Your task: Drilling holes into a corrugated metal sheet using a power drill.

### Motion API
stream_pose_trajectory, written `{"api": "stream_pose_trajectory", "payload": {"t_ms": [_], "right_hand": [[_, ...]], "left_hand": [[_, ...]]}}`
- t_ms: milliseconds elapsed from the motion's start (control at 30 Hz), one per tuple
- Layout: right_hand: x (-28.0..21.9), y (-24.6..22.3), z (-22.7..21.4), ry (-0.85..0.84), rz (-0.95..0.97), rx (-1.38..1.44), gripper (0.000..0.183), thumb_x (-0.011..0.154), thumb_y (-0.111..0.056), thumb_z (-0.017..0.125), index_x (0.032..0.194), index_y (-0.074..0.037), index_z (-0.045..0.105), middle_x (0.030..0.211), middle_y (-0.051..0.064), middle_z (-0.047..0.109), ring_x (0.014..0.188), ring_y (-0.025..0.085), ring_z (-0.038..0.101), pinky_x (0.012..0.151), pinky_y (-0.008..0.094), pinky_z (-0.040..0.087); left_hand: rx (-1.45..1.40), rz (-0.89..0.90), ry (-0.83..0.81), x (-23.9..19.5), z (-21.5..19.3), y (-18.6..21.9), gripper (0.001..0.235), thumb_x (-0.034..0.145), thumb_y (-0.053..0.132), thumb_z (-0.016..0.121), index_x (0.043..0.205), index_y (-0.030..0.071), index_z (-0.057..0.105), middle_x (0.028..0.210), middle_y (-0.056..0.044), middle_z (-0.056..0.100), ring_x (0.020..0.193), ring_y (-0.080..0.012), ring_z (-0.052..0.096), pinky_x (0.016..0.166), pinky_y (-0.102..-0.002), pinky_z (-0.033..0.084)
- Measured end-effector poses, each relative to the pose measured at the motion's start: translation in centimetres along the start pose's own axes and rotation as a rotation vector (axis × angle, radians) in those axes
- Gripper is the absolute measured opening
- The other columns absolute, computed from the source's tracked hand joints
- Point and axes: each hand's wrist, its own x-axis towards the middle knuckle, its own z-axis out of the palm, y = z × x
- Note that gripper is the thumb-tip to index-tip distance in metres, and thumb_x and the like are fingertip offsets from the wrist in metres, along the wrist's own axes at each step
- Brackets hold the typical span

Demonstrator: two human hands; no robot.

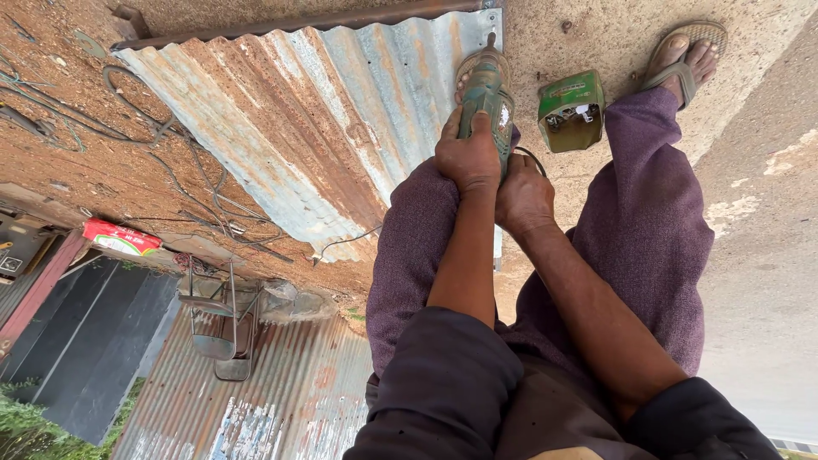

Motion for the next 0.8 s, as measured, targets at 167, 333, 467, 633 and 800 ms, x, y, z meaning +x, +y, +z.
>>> {"api": "stream_pose_trajectory", "payload": {"t_ms": [167, 333, 467, 633, 800], "right_hand": [[0.1, -0.1, 0.0, -0.05, 0.026, -0.031, 0.078, 0.077, -0.048, 0.085, 0.124, 0.006, 0.055, 0.117, 0.025, 0.061, 0.103, 0.038, 0.069, 0.087, 0.049, 0.058], [0.1, 0.3, 0.4, -0.042, 0.019, -0.013, 0.074, 0.078, -0.047, 0.084, 0.122, 0.005, 0.056, 0.115, 0.024, 0.062, 0.103, 0.038, 0.069, 0.088, 0.049, 0.058], [0.3, 0.4, 0.3, -0.048, 0.01, -0.021, 0.073, 0.078, -0.047, 0.084, 0.12, 0.005, 0.056, 0.112, 0.025, 0.063, 0.102, 0.038, 0.069, 0.087, 0.05, 0.058], [0.2, 0.0, 0.1, -0.064, 0.014, -0.021, 0.068, 0.082, -0.046, 0.081, 0.119, 0.006, 0.057, 0.108, 0.025, 0.065, 0.098, 0.039, 0.07, 0.085, 0.05, 0.058], [0.1, -0.5, -0.4, -0.089, 0.035, 0.001, 0.069, 0.082, -0.047, 0.081, 0.118, 0.007, 0.056, 0.106, 0.026, 0.065, 0.094, 0.039, 0.071, 0.082, 0.052, 0.058]], "left_hand": [[-0.003, -0.012, 0.006, 0.1, 0.1, 0.0, 0.056, 0.084, 0.029, 0.067, 0.128, -0.006, 0.067, 0.124, -0.027, 0.071, 0.107, -0.0367, 0.074, 0.09, -0.041, 0.062], [0.01, 0.018, 0.034, -0.1, 0.2, -0.1, 0.055, 0.084, 0.029, 0.068, 0.127, -0.006, 0.069, 0.122, -0.028, 0.072, 0.107, -0.0372, 0.075, 0.091, -0.042, 0.061], [-0.001, 0.014, 0.025, -0.1, 0.2, 0.3, 0.055, 0.085, 0.028, 0.066, 0.128, -0.006, 0.068, 0.123, -0.027, 0.071, 0.107, -0.0369, 0.075, 0.09, -0.041, 0.063], [-0.02, 0.017, 0.026, 0.1, 0.1, 0.0, 0.053, 0.085, 0.027, 0.065, 0.126, -0.007, 0.069, 0.121, -0.027, 0.072, 0.106, -0.0371, 0.075, 0.09, -0.041, 0.063], [-0.014, 0.044, 0.03, 0.3, 0.0, 0.1, 0.052, 0.085, 0.027, 0.063, 0.124, -0.007, 0.07, 0.12, -0.027, 0.073, 0.106, -0.0366, 0.075, 0.092, -0.041, 0.061]]}}
